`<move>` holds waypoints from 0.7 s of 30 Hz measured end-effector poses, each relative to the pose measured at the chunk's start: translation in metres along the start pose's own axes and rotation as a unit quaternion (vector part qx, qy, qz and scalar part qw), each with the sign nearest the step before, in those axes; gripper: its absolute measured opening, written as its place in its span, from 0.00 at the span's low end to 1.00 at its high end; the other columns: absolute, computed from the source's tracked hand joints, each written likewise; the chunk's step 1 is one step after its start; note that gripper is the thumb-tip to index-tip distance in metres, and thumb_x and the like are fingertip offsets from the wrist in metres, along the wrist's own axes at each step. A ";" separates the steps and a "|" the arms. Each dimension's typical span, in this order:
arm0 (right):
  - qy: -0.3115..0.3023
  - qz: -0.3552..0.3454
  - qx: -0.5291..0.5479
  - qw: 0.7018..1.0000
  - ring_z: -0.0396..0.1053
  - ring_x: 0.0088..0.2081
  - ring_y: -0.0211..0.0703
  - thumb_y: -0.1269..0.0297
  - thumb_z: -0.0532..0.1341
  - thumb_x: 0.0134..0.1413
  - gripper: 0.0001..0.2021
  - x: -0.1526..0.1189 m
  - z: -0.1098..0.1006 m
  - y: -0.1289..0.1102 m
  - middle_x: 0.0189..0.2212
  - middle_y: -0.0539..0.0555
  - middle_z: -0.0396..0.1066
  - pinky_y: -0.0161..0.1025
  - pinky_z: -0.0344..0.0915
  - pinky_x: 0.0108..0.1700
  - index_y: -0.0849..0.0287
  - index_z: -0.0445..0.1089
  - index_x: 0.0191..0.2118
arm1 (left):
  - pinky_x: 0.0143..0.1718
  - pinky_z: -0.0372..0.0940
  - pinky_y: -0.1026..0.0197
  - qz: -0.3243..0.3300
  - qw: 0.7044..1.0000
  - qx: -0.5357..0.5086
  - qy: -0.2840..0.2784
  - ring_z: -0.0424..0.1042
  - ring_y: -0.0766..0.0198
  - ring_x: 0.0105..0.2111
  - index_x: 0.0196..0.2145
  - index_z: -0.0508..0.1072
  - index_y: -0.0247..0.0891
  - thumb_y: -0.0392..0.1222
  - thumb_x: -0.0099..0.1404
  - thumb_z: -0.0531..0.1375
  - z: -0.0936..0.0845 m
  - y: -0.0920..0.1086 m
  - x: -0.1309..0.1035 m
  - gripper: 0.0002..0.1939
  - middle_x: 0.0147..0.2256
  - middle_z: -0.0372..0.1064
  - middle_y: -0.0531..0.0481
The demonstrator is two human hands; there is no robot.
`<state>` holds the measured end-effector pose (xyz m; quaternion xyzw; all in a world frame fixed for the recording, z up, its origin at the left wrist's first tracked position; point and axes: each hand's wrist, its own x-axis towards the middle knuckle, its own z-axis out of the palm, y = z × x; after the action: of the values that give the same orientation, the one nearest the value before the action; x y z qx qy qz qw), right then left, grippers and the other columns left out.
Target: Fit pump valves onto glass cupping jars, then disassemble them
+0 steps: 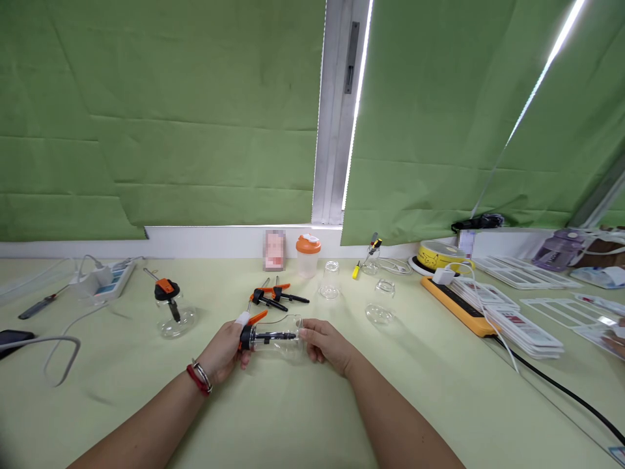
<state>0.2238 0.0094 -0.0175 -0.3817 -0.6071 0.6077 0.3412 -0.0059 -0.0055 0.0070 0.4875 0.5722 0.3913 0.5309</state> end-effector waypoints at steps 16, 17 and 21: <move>-0.017 0.019 0.059 0.998 0.66 0.23 0.34 0.46 0.56 0.53 0.23 0.001 0.004 0.001 0.32 0.55 0.69 0.30 0.58 0.17 0.61 0.65 0.45 | 0.10 0.55 0.66 0.014 0.998 -0.058 -0.010 0.58 0.69 0.10 0.21 0.62 0.39 0.58 0.61 0.49 -0.003 -0.003 0.003 0.22 0.16 0.61 0.54; -0.017 0.013 0.068 0.997 0.68 0.26 0.37 0.48 0.57 0.53 0.25 0.000 0.003 0.002 0.36 0.56 0.68 0.30 0.60 0.19 0.60 0.63 0.50 | 0.11 0.55 0.66 0.014 0.998 -0.057 -0.008 0.58 0.69 0.11 0.21 0.62 0.39 0.58 0.61 0.49 -0.003 -0.002 0.003 0.21 0.17 0.61 0.54; -0.026 -0.040 0.080 0.996 0.68 0.40 0.43 0.57 0.66 0.46 0.40 -0.003 0.002 0.002 0.55 0.59 0.56 0.35 0.68 0.27 0.44 0.45 0.62 | 0.11 0.56 0.65 0.005 0.999 -0.049 0.002 0.59 0.68 0.11 0.21 0.61 0.39 0.58 0.62 0.49 -0.003 0.000 0.002 0.21 0.18 0.62 0.52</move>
<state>0.2238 0.0064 -0.0191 -0.3124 -0.5800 0.6498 0.3791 -0.0090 -0.0033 0.0073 0.4627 0.5511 0.4225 0.5510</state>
